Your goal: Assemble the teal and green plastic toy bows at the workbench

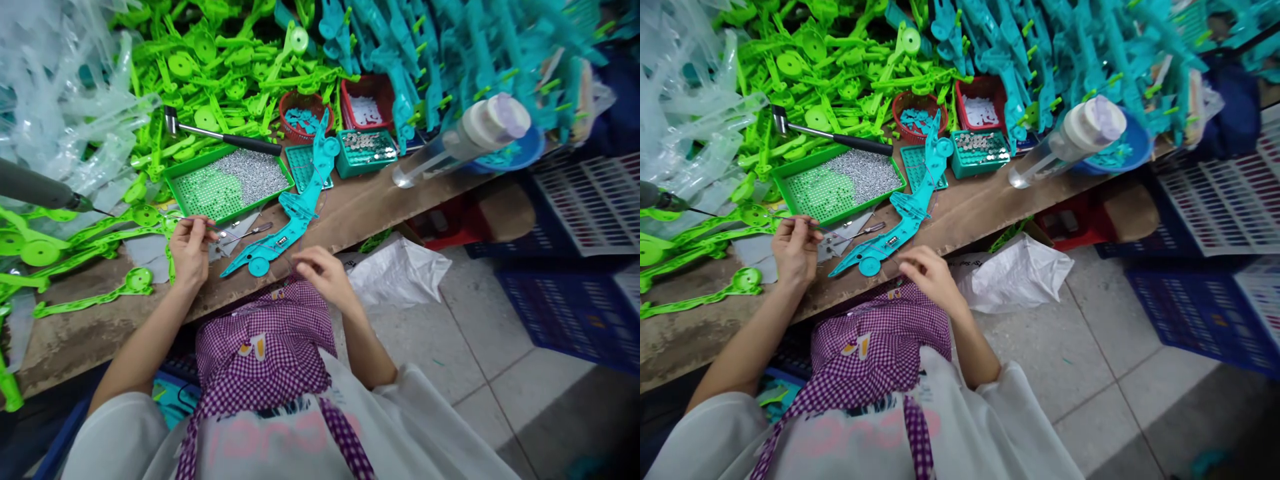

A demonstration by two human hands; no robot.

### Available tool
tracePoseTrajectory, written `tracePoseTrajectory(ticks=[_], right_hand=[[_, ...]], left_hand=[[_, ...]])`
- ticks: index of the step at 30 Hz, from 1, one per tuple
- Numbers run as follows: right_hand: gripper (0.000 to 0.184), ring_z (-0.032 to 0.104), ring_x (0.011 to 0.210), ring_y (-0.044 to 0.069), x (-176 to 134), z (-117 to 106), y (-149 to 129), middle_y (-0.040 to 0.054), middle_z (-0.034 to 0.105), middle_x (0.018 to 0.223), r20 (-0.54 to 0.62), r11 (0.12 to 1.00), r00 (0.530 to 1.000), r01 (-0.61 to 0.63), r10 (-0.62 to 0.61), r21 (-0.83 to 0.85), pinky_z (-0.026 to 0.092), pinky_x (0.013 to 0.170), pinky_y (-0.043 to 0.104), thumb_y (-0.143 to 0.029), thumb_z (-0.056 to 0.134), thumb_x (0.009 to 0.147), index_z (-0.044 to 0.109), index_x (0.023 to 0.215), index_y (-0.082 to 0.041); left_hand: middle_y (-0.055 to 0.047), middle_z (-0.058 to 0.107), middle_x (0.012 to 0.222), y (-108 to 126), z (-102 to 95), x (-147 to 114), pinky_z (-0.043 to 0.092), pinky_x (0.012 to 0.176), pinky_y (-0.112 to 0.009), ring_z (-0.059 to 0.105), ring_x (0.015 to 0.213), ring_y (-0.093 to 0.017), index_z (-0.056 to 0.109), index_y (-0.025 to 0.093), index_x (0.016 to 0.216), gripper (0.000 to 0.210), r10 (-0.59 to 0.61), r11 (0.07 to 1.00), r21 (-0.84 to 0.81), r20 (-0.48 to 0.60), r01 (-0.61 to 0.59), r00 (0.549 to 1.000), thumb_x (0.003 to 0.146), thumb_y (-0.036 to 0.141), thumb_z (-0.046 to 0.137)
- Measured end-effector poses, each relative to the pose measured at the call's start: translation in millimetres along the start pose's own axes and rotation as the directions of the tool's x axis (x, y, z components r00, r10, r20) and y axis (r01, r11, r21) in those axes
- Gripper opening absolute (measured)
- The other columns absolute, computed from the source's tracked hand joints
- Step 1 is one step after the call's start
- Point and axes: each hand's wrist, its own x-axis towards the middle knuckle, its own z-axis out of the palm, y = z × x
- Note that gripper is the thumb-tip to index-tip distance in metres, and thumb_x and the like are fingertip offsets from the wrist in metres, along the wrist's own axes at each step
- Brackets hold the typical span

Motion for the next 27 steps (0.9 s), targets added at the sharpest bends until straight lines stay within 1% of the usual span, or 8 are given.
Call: tracePoseTrajectory(ticks=[2, 4, 8, 13, 15, 19, 23, 27], right_hand=[[0.025, 0.062, 0.079, 0.015, 10, 3, 4, 0.0029, 0.07, 0.09, -0.214, 0.995, 0.975, -0.067, 0.051, -0.068, 0.045, 0.07, 0.029, -0.042, 0.055, 0.093, 0.07, 0.092, -0.023], [0.026, 0.061, 0.077, 0.016, 19, 8, 9, 0.0027, 0.069, 0.087, -0.267, 0.98, 0.961, -0.12, 0.074, -0.158, 0.043, 0.072, 0.031, -0.044, 0.056, 0.092, 0.07, 0.085, -0.023], [0.027, 0.062, 0.076, 0.016, 27, 18, 14, 0.0018, 0.07, 0.085, -0.212, 0.96, 0.97, -0.166, 0.118, -0.227, 0.04, 0.077, 0.034, -0.047, 0.061, 0.089, 0.072, 0.081, -0.024], [0.018, 0.061, 0.072, 0.015, 29, 23, 14, 0.001, 0.067, 0.082, -0.145, 0.977, 0.979, -0.164, 0.145, -0.133, 0.044, 0.072, 0.031, -0.038, 0.063, 0.087, 0.071, 0.081, -0.024], [0.014, 0.06, 0.072, 0.015, 29, 24, 14, 0.0015, 0.065, 0.083, -0.172, 0.981, 0.975, -0.161, 0.142, -0.104, 0.047, 0.07, 0.03, -0.032, 0.063, 0.086, 0.069, 0.078, -0.023], [0.01, 0.062, 0.092, 0.018, 30, 27, 16, 0.0051, 0.062, 0.099, -0.27, 0.989, 0.958, -0.123, 0.095, -0.087, 0.052, 0.083, 0.033, -0.029, 0.063, 0.084, 0.066, 0.078, -0.022], [0.014, 0.062, 0.099, 0.02, 30, 26, 18, 0.0062, 0.062, 0.102, -0.205, 0.992, 0.976, -0.095, 0.077, -0.08, 0.051, 0.089, 0.036, -0.035, 0.069, 0.082, 0.067, 0.083, -0.022], [0.013, 0.062, 0.102, 0.021, 30, 25, 18, 0.0076, 0.062, 0.106, -0.178, 0.985, 0.979, -0.122, 0.1, -0.121, 0.051, 0.089, 0.038, -0.032, 0.068, 0.082, 0.066, 0.075, -0.021]], left_hand=[[0.002, 0.066, 0.07, 0, 0.1, 0, 0.047, 0.048, -0.016, 0.058, 0.047, -0.004, 0.06, 0.016, 0.079, 0.035, 0.005, 1.0, -0.009, 0.013, -0.005, 1.0, 0.071, 0.043, 0.081], [0.004, 0.064, 0.067, -1, -0.2, 1, 0.047, 0.047, -0.015, 0.057, 0.048, -0.004, 0.06, 0.017, 0.079, 0.034, 0.021, 1.0, -0.022, 0.022, -0.021, 1.0, 0.072, 0.044, 0.081], [0.004, 0.059, 0.064, -2, -0.5, 2, 0.045, 0.046, -0.014, 0.058, 0.054, -0.006, 0.062, 0.018, 0.078, 0.033, 0.045, 0.998, -0.053, 0.003, -0.045, 0.999, 0.07, 0.042, 0.083], [0.004, 0.058, 0.067, -3, 0.2, 0, 0.046, 0.047, -0.015, 0.057, 0.055, -0.006, 0.059, 0.017, 0.077, 0.029, 0.003, 1.0, -0.011, 0.007, -0.003, 1.0, 0.075, 0.038, 0.079], [0.003, 0.058, 0.066, -3, 0.4, -2, 0.045, 0.047, -0.015, 0.057, 0.055, -0.006, 0.059, 0.017, 0.077, 0.029, -0.017, 1.0, 0.005, 0.025, 0.017, 1.0, 0.076, 0.038, 0.079], [0.002, 0.06, 0.07, -4, 1.3, -4, 0.046, 0.045, -0.015, 0.059, 0.057, -0.007, 0.063, 0.017, 0.075, 0.033, -0.016, 1.0, -0.012, 0.043, 0.016, 0.999, 0.069, 0.043, 0.083], [0.001, 0.063, 0.073, -6, 2.4, -5, 0.046, 0.043, -0.016, 0.059, 0.056, -0.007, 0.064, 0.018, 0.071, 0.032, -0.018, 1.0, -0.002, 0.042, 0.018, 0.999, 0.067, 0.044, 0.084], [0.001, 0.063, 0.071, -8, 0.7, -6, 0.046, 0.044, -0.017, 0.058, 0.056, -0.008, 0.063, 0.018, 0.073, 0.032, 0.003, 0.998, 0.058, 0.094, -0.009, 0.996, 0.07, 0.044, 0.081]])
